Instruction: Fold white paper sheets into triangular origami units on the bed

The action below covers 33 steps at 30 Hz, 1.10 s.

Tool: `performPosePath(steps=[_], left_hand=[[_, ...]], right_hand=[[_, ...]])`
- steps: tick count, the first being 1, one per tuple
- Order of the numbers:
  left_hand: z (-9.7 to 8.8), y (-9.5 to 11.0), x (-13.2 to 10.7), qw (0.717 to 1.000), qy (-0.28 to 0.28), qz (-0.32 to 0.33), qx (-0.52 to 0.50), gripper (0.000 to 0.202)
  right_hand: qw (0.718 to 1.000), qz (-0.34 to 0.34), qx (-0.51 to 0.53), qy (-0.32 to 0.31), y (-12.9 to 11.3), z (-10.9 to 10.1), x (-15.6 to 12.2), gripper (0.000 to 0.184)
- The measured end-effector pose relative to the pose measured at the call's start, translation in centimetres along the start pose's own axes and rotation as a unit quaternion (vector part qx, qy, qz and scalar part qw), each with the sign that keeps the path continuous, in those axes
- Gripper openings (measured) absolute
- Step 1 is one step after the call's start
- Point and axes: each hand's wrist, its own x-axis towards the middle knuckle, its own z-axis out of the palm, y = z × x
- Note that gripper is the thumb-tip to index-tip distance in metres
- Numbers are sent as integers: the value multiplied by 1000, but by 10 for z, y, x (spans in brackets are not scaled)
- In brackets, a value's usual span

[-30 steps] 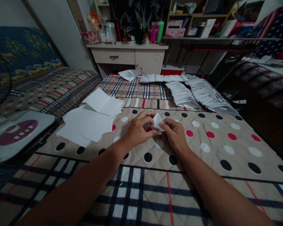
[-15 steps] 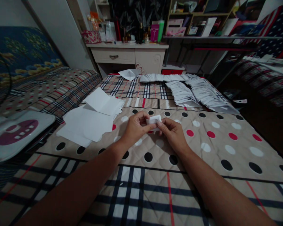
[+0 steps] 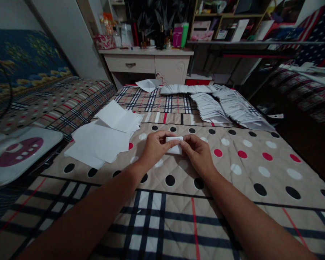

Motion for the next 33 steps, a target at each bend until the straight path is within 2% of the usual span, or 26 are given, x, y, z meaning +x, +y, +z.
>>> performPosePath(steps=[5,7,11,15,17,20,24,28,30,33], left_hand=[[1,3,-2,999,-3,34,27,20],[0,2,-1,998,-9,40,40,18],[0,-1,0,999,-28,23,21,20],[0,-1,0,995,-75,-46,-55,36],[-1,0,-1,992,-74,-68,-74,40],[-3,0,0,996,-44,-39,-61,34],[-5,3,2,999,0,35,32,23],[-5,8,-2,990,-12,76,115,17],[-4,9,-3,989,-21,73,124,21],[-2,8,-5,988,-22,58,138,35]], right_hand=[[993,-41,-113,0,0,0,-3,16],[991,-45,-127,-2,-2,0,-4,15],[999,-11,-45,12,-6,0,-4,18],[997,23,64,48,-11,-2,-1,14],[995,30,84,51,-12,-3,0,13],[994,41,94,35,-11,-2,0,13],[996,59,66,-22,-6,0,-1,16],[993,45,7,-113,-4,0,-2,29],[993,36,-10,-110,-5,0,-4,38],[997,45,3,-69,-8,2,-6,42]])
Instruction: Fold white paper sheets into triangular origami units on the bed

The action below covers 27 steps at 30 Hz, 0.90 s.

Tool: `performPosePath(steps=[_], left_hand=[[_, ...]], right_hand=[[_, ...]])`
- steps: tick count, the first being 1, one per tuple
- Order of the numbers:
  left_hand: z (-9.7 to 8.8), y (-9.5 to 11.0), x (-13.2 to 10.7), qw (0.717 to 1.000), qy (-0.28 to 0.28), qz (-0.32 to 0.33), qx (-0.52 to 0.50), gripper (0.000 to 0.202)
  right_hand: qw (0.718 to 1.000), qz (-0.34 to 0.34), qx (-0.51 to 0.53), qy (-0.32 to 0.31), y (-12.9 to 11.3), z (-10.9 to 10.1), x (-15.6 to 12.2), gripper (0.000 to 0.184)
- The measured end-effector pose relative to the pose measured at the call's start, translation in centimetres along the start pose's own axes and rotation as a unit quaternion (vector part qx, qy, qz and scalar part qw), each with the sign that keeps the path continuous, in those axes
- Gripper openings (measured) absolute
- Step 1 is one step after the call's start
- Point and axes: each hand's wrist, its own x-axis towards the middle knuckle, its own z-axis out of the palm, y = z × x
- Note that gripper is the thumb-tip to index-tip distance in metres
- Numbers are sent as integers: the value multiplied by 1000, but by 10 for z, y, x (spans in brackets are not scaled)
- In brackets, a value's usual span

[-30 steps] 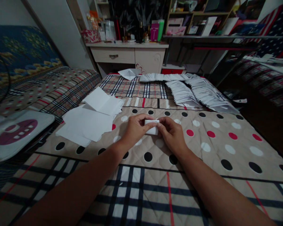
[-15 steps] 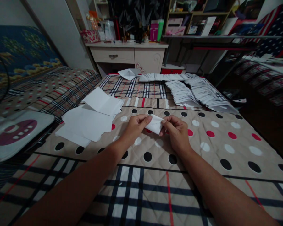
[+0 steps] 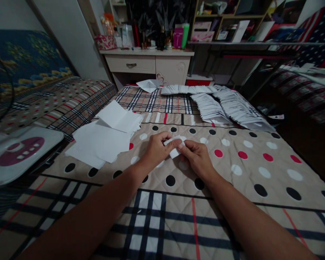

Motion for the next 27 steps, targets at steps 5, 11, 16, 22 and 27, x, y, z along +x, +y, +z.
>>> performPosePath(steps=[5,11,16,22,27], left_hand=[[1,-2,0,999,15,-40,5,52],[-4,-6,5,995,68,-76,-21,58],[-2,-9,6,986,96,-121,-70,57],[3,-15,8,971,142,-160,-107,59],[-3,-15,9,966,164,-156,-121,61]], right_hand=[[996,47,77,-6,-4,6,-3,38],[994,64,79,-44,-10,13,-5,41],[992,63,99,-46,-13,20,-8,36],[992,47,110,-41,-15,28,-11,35],[993,29,113,26,-18,27,-14,36]])
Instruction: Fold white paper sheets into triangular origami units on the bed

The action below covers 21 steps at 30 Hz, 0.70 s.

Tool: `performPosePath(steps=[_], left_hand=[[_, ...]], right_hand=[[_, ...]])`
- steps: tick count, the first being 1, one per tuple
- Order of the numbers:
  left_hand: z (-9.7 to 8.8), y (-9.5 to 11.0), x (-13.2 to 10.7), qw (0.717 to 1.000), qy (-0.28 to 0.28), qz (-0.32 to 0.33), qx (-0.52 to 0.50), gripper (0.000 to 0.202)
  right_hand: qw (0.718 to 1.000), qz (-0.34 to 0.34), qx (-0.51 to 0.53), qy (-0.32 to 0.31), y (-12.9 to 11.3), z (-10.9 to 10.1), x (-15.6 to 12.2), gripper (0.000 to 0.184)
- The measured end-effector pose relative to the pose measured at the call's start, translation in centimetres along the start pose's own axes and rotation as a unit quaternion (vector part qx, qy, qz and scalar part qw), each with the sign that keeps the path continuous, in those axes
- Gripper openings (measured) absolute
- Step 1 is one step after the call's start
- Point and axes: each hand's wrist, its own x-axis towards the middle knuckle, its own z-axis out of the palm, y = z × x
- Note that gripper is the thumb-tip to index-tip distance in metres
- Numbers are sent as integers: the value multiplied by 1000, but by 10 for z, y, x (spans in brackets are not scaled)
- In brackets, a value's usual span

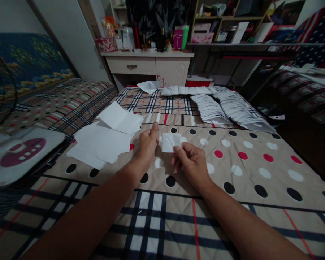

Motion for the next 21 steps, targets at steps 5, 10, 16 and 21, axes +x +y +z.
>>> performPosePath(steps=[5,10,16,21], left_hand=[[0,8,-8,984,-164,65,39,65],[5,3,-10,973,-193,94,82,57],[1,1,-7,973,-216,69,46,46],[-2,5,-4,957,-207,163,120,34]], right_hand=[[997,-17,19,74,0,-5,5,35],[998,-6,32,53,2,-7,7,36],[999,-1,49,23,5,-11,8,35],[999,21,-7,32,9,-15,13,31]])
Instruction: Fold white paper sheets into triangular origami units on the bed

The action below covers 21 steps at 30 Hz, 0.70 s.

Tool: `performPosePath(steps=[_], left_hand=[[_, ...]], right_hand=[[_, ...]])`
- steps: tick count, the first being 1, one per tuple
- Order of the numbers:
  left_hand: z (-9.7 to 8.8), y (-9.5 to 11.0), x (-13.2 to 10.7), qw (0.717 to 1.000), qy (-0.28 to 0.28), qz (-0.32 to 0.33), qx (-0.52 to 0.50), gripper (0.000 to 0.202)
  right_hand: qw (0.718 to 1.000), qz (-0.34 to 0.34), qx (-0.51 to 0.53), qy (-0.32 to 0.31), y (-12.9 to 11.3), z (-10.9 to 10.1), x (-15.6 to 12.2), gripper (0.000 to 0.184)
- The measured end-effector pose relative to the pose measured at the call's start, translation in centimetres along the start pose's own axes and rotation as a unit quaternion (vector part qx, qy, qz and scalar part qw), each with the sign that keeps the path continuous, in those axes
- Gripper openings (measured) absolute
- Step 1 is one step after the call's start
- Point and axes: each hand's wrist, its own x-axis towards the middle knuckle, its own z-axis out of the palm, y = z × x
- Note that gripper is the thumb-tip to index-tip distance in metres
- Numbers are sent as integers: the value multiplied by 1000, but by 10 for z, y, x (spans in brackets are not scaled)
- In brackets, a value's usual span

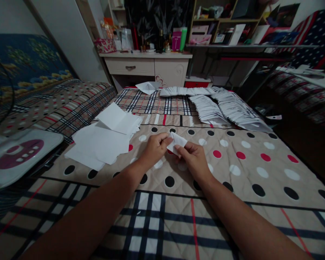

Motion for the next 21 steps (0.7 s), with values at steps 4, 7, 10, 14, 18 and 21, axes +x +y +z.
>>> performPosePath(steps=[4,7,10,14,18,21], left_hand=[[-1,1,-2,995,-38,42,87,36],[1,1,-3,988,-28,67,139,39],[3,0,-2,985,31,111,125,27],[4,2,-1,984,97,132,71,16],[5,9,-4,979,82,165,82,12],[6,13,-7,973,85,192,99,8]], right_hand=[[996,-53,-50,61,2,-5,4,28],[990,-83,-93,58,4,-12,7,27],[976,-142,-151,58,8,-17,10,25],[942,-234,-226,78,8,-17,11,18],[918,-270,-275,96,3,-14,8,13],[899,-308,-296,101,0,-12,5,9]])
